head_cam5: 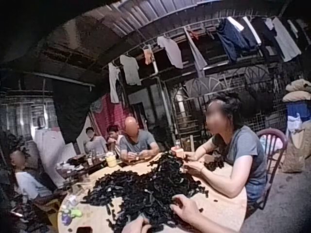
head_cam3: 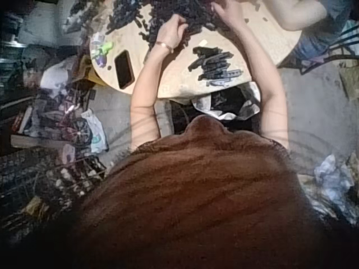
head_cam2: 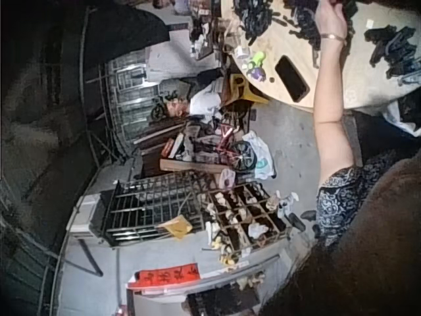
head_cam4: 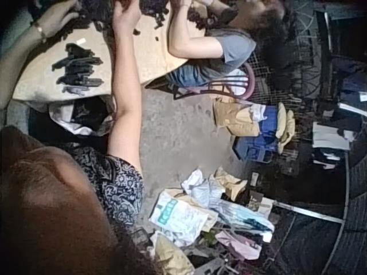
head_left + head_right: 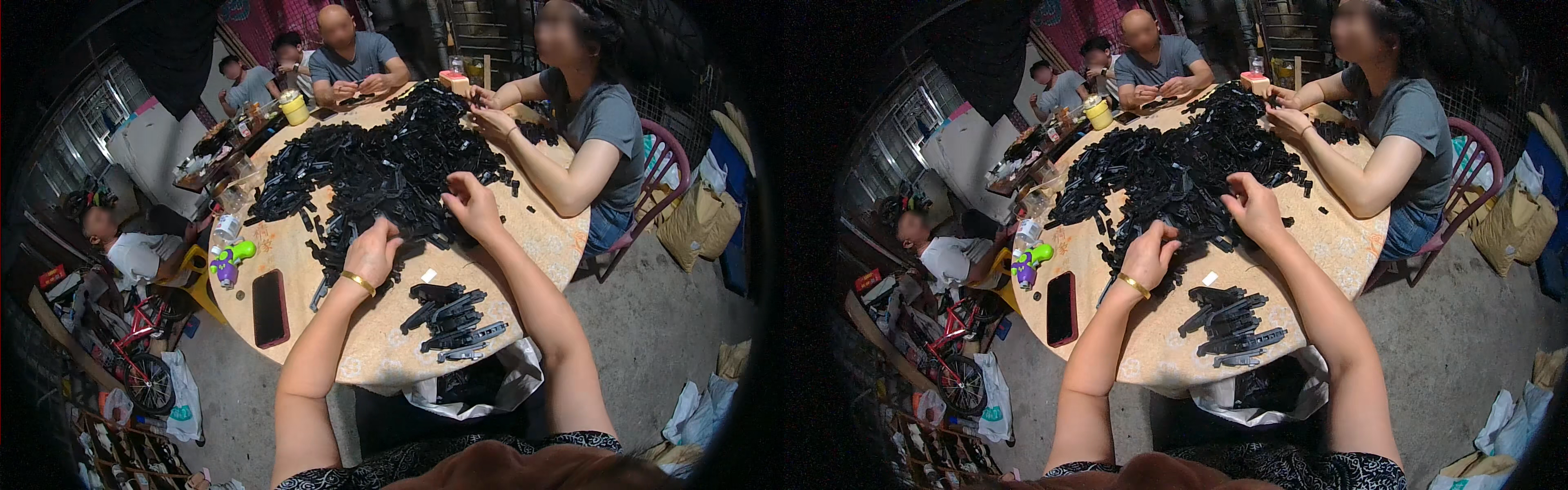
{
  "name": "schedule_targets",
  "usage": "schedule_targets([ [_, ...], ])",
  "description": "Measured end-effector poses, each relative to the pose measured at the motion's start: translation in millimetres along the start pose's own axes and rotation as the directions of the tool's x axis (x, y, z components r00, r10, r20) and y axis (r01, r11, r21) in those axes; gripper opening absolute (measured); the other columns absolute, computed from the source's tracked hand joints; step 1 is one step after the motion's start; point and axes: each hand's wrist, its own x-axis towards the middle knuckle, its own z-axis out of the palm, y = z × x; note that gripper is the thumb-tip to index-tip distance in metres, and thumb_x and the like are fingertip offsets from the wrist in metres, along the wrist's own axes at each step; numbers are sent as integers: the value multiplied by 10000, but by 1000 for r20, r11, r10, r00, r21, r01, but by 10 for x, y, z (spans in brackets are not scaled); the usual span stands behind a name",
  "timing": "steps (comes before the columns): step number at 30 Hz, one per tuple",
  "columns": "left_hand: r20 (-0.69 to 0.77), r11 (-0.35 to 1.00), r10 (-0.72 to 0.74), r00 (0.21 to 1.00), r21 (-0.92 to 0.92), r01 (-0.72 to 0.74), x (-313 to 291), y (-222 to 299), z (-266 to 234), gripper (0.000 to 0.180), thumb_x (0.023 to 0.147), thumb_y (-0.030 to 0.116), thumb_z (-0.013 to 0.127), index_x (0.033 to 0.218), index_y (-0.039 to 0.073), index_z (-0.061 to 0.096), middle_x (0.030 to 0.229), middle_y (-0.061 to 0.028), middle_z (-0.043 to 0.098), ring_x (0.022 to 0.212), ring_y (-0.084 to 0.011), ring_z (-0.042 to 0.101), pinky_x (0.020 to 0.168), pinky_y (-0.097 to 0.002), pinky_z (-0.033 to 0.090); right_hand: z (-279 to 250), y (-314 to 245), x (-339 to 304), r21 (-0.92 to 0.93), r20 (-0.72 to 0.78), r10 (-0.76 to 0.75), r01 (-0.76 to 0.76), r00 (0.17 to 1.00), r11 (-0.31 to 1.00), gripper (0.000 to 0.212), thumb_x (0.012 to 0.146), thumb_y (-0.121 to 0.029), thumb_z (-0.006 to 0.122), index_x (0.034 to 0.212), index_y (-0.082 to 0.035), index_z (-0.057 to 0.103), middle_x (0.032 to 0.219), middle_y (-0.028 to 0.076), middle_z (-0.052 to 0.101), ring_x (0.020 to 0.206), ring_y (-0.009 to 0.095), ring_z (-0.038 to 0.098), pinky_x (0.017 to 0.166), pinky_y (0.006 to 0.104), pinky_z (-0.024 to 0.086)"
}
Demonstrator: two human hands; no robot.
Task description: The person assembles small black plastic components by hand at a table.
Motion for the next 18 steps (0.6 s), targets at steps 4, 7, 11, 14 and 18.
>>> schedule_targets([
  [4,-180,987,16,984,-158,-45,17,-25,90,213,820,84,600,963,-5,470,815,-147,605,651,-284,602,603,-340,480,-17,-296,-155,554,211,105,-207,972,806,331,797,-10,617,1113,-1,516,933,54,617,739,54,564,660,204,480],
  [7,164,662,-222,961,-698,273,54,-34,120,260,787,74,664,1004,13,534,806,-12,583,653,-43,511,564,-195,436,-3,-424,-238,656,276,24,-206,961,726,270,791,4,622,1051,-5,550,972,65,620,869,101,587,780,239,478],
  [11,249,564,-183,951,-765,309,44,5,132,359,787,33,638,1128,-6,531,792,-7,569,627,-74,518,586,-197,431,35,-398,-267,480,310,-66,-96,948,872,219,735,-39,679,945,-4,628,932,70,653,889,133,604,824,278,473],
  [14,361,319,-148,921,-864,390,27,-11,110,374,796,50,634,1151,-13,532,808,-8,576,656,-77,520,605,-198,434,48,-415,-289,409,344,-43,-109,938,906,211,729,-46,684,931,-1,641,939,76,656,905,141,605,830,276,470],
  [18,338,269,-114,934,-895,357,46,-16,87,338,816,55,594,1147,3,555,900,-10,607,669,-59,514,594,-194,421,45,-398,-295,331,314,-188,78,931,940,217,727,-57,686,931,7,651,962,106,649,937,169,603,823,276,471],
])
